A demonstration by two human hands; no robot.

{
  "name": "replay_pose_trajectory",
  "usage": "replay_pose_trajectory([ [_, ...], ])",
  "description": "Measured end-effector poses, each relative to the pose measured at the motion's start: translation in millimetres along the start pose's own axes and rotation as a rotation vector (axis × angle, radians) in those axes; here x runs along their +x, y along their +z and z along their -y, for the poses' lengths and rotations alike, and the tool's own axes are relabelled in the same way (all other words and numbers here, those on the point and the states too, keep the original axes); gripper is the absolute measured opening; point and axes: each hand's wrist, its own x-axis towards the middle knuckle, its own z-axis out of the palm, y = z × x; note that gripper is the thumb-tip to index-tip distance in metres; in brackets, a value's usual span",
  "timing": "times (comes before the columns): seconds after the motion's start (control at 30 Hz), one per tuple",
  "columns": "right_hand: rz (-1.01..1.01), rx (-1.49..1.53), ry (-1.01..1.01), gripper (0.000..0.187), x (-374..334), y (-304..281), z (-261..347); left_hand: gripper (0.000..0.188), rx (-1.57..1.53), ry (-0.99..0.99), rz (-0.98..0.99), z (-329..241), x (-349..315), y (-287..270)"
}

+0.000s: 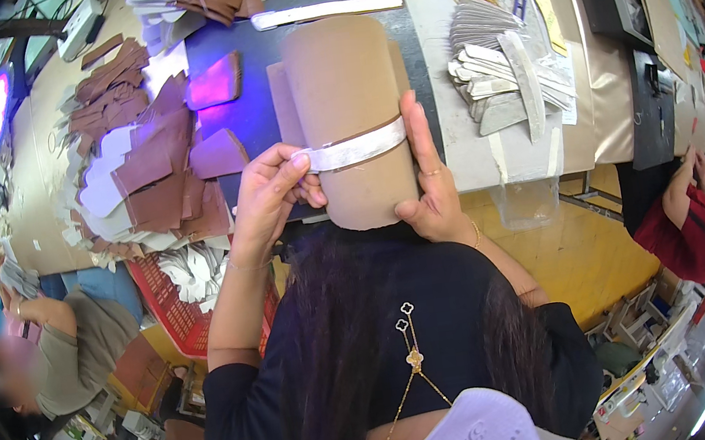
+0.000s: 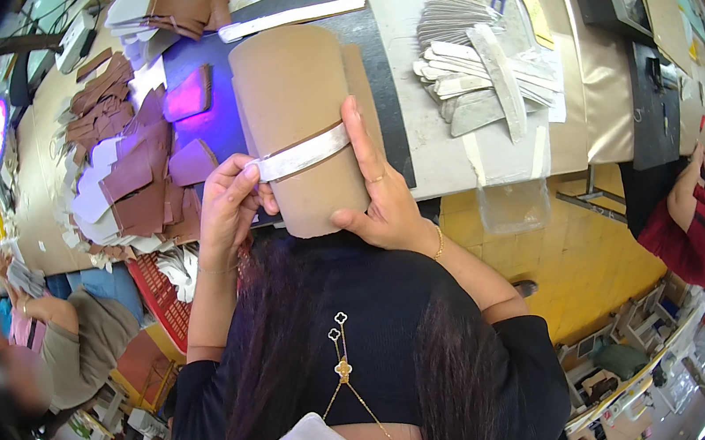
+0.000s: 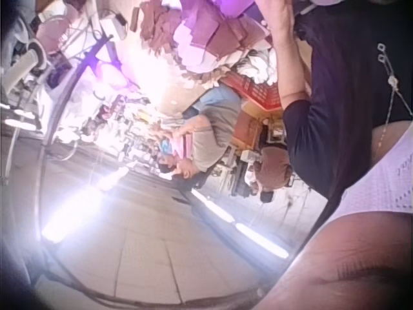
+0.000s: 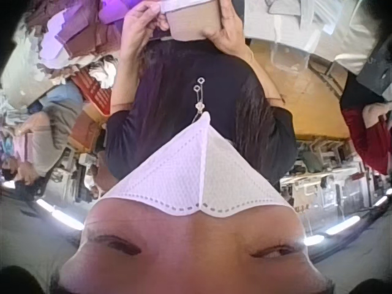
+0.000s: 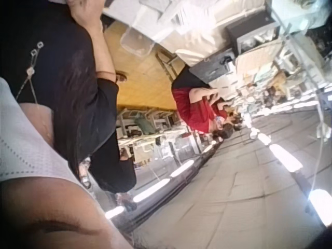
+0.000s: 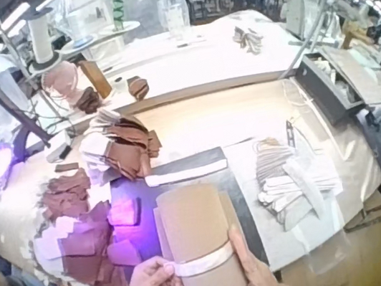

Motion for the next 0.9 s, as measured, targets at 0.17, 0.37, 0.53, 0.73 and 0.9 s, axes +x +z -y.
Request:
replay_pose_trajectory([
  [0.17, -0.008, 0.161, 0.159, 0.108, 1, -7, -10, 0.019, 0.045, -0.029, -0.010, -3, 1, 0],
  [0.37, -0.277, -0.164, 0.134, 0.061, 4, -51, 2, 0.018, 0.121, 0.109, 0.144, -49, 4, 24],
  [0.53, -0.594, -0.979, 0.054, 0.034, 23, -123, -14, 0.015, 0.272, 0.112, 0.192, -87, 24, 60],
  [0.73, -0.587, -1.202, 0.098, 0.031, 16, -150, -51, 0.021, 0.409, 0.222, 0.094, -132, 105, 37],
  [0.9, -0.630, -1.155, 0.058, 0.026, 19, -149, -62, 0.023, 1.247, 0.031, -0.289, -120, 157, -9],
])
